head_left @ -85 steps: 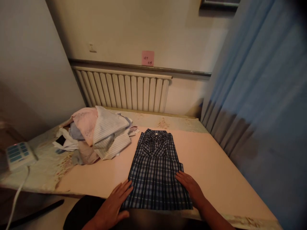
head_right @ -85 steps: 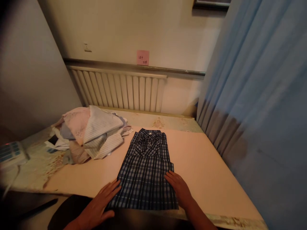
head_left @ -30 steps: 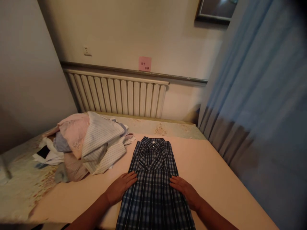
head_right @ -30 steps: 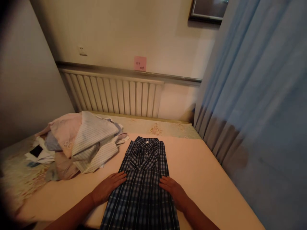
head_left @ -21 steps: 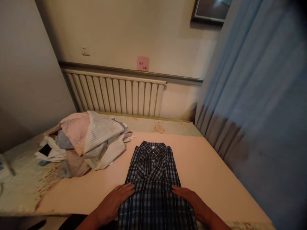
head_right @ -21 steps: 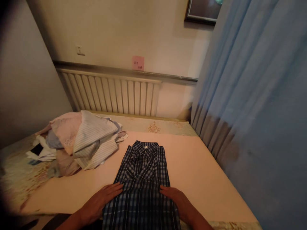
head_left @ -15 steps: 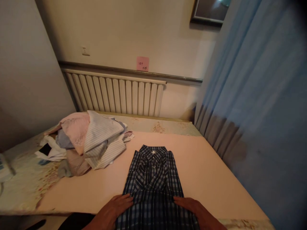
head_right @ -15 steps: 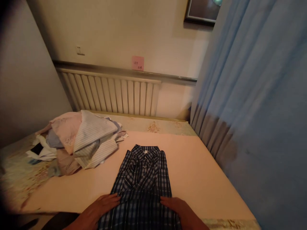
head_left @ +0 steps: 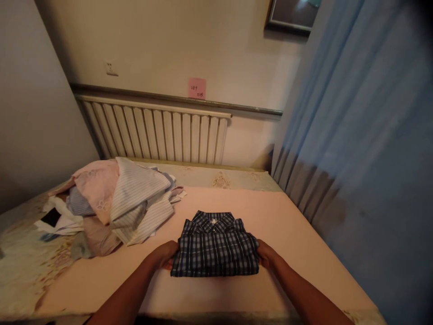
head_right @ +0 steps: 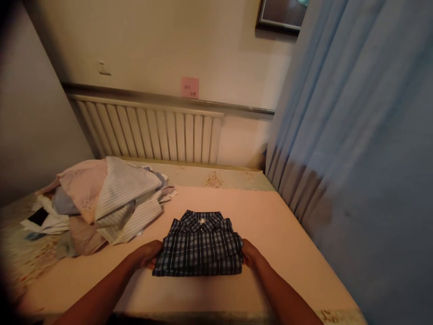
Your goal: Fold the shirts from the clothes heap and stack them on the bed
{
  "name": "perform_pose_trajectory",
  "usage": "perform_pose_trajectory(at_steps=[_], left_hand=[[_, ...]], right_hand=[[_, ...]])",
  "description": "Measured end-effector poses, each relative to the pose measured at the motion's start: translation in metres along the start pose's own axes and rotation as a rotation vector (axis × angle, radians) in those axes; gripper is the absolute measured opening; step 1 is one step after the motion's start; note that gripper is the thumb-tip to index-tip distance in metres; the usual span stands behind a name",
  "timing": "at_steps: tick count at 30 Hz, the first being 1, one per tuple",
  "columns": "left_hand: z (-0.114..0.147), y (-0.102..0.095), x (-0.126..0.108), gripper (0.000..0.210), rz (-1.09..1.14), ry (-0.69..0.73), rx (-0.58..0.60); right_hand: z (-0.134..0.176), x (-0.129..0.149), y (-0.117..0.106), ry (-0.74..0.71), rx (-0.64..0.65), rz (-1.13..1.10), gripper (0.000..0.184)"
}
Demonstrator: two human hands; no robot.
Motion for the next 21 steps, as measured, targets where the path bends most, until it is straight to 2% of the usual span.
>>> perform_pose_trajectory(at_steps=[6,10,12,14,16,17,19,21], left_hand=[[0.005,0.001,0.008,0.015,-0.199,0.089,-0.19],[0.018,-0.004,0.009,0.031,-0.341,0.185,-0.388],[0.022,-0.002,0.009,0.048,-0.442,0.348,-0.495],[0.024,0.001,0.01,0.064,-0.582,0.626,-0.567],[0.022,0.004,0.011,0.066,-0.665,0.888,-0.553],[0.019,0.003,0.011,0.06,-0.644,0.954,-0.515],[0.011,0.0,0.006,0.042,-0.485,0.944,-0.421],[0.0,-0.005,-0.005,0.03,-0.242,0.796,-0.311]], right_hand=[[0.006,-0.014,-0.002,-0.088,-0.078,0.057,0.022],[0.011,-0.011,-0.006,-0.212,-0.176,0.167,0.029],[0.015,-0.01,-0.01,-0.304,-0.264,0.248,0.038],[0.02,-0.009,-0.014,-0.491,-0.346,0.399,0.051],[0.025,-0.005,-0.016,-0.719,-0.343,0.582,0.052],[0.026,-0.001,-0.018,-0.806,-0.314,0.647,0.046],[0.023,0.008,-0.02,-0.876,-0.248,0.663,0.03],[0.012,0.022,-0.024,-0.798,-0.242,0.549,0.019]])
Point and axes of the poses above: each hand's wrist, its own z-axis away from the middle knuckle, its own y-axis out of the palm, x = y × z, the point moved 2 cm from there along -z, towards the middle knuckle, and after that the axes turned 5 degrees about x, right-handed, at the moved point
